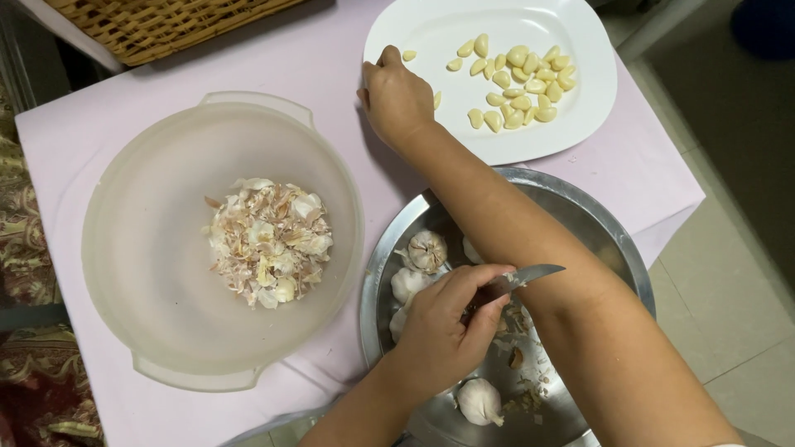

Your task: A person is manually peeling garlic cloves from bulbs using a small knife and placing the peeled cloves on a plate.

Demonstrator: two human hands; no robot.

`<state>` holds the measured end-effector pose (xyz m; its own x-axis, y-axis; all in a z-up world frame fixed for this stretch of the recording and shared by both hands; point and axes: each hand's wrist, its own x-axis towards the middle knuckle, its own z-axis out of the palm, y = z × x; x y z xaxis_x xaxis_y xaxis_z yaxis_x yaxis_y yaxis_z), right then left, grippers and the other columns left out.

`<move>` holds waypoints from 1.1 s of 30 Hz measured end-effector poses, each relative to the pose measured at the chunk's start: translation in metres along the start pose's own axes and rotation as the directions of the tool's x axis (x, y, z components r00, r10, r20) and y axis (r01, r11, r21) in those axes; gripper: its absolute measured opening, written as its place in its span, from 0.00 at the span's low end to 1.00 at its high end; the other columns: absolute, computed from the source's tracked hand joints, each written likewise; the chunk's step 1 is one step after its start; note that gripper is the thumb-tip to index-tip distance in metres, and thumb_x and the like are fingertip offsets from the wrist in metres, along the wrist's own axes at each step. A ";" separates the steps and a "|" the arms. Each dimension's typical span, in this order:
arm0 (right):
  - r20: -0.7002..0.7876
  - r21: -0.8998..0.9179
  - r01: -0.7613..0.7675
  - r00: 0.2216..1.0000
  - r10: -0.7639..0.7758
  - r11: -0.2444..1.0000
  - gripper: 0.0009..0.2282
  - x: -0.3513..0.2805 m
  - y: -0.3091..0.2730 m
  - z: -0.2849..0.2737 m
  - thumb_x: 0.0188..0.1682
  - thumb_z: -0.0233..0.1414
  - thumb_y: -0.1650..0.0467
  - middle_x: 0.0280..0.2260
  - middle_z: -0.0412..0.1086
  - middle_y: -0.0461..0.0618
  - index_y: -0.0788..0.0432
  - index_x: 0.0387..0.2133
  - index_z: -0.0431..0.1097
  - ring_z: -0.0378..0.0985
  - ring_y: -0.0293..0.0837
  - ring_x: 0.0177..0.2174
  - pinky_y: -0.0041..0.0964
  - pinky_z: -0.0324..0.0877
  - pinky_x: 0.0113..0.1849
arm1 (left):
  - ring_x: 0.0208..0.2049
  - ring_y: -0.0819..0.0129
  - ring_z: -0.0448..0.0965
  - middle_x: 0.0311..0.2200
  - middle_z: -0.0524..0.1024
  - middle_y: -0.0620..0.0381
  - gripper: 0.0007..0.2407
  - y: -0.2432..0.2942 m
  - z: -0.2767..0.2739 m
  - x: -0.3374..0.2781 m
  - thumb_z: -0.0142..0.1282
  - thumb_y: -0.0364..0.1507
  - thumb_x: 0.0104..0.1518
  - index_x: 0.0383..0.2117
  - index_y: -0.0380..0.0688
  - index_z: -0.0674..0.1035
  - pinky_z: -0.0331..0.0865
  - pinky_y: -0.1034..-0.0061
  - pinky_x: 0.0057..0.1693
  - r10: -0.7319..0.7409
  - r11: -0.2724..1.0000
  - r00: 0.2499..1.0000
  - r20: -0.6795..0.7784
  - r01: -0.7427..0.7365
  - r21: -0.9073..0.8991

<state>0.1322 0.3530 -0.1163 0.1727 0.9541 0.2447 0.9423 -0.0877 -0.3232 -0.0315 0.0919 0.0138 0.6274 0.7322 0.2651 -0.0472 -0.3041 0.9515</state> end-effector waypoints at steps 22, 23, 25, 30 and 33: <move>0.161 -0.242 0.011 0.986 0.029 0.970 0.08 -0.015 0.030 -0.004 0.32 0.52 0.83 0.26 0.69 0.52 0.59 0.20 0.74 0.74 0.60 0.19 0.51 0.67 0.19 | 0.41 0.64 0.84 0.43 0.83 0.52 0.11 -0.004 0.002 0.000 0.53 0.23 0.64 0.52 0.40 0.78 0.78 0.73 0.50 -0.013 1.000 1.000 0.023 0.013 0.012; 0.135 -0.258 0.052 0.991 -0.017 0.965 0.09 -0.018 0.035 0.000 0.31 0.53 0.84 0.24 0.67 0.51 0.58 0.18 0.71 0.71 0.58 0.17 0.49 0.64 0.17 | 0.40 0.64 0.84 0.42 0.83 0.52 0.11 -0.004 0.002 0.000 0.53 0.23 0.64 0.52 0.40 0.78 0.78 0.73 0.49 -0.013 1.000 1.000 0.016 0.013 0.017; 0.110 -0.277 0.094 0.992 -0.065 0.956 0.10 -0.025 0.039 -0.001 0.30 0.53 0.85 0.22 0.65 0.50 0.57 0.15 0.68 0.68 0.55 0.15 0.48 0.60 0.15 | 0.40 0.64 0.84 0.42 0.83 0.52 0.11 -0.005 0.003 0.000 0.53 0.23 0.64 0.51 0.41 0.79 0.78 0.73 0.49 -0.012 1.000 1.000 0.007 0.012 0.021; 0.095 -0.124 0.109 0.991 -0.097 0.986 0.17 -0.046 0.032 -0.022 0.53 0.52 0.65 0.26 0.67 0.51 0.58 0.14 0.73 0.70 0.61 0.16 0.52 0.63 0.17 | 0.38 0.64 0.83 0.40 0.82 0.53 0.10 -0.007 0.005 -0.001 0.53 0.24 0.64 0.50 0.41 0.78 0.77 0.73 0.47 0.002 0.999 1.000 0.002 -0.002 0.036; 0.140 -0.048 0.123 0.984 -0.115 0.991 0.13 -0.057 0.024 -0.041 0.49 0.58 0.68 0.27 0.68 0.44 0.50 0.13 0.73 0.72 0.56 0.18 0.49 0.63 0.18 | 0.36 0.66 0.82 0.38 0.82 0.54 0.10 -0.011 0.007 -0.003 0.53 0.24 0.64 0.50 0.40 0.79 0.77 0.73 0.44 -0.002 0.999 1.000 -0.006 0.002 0.038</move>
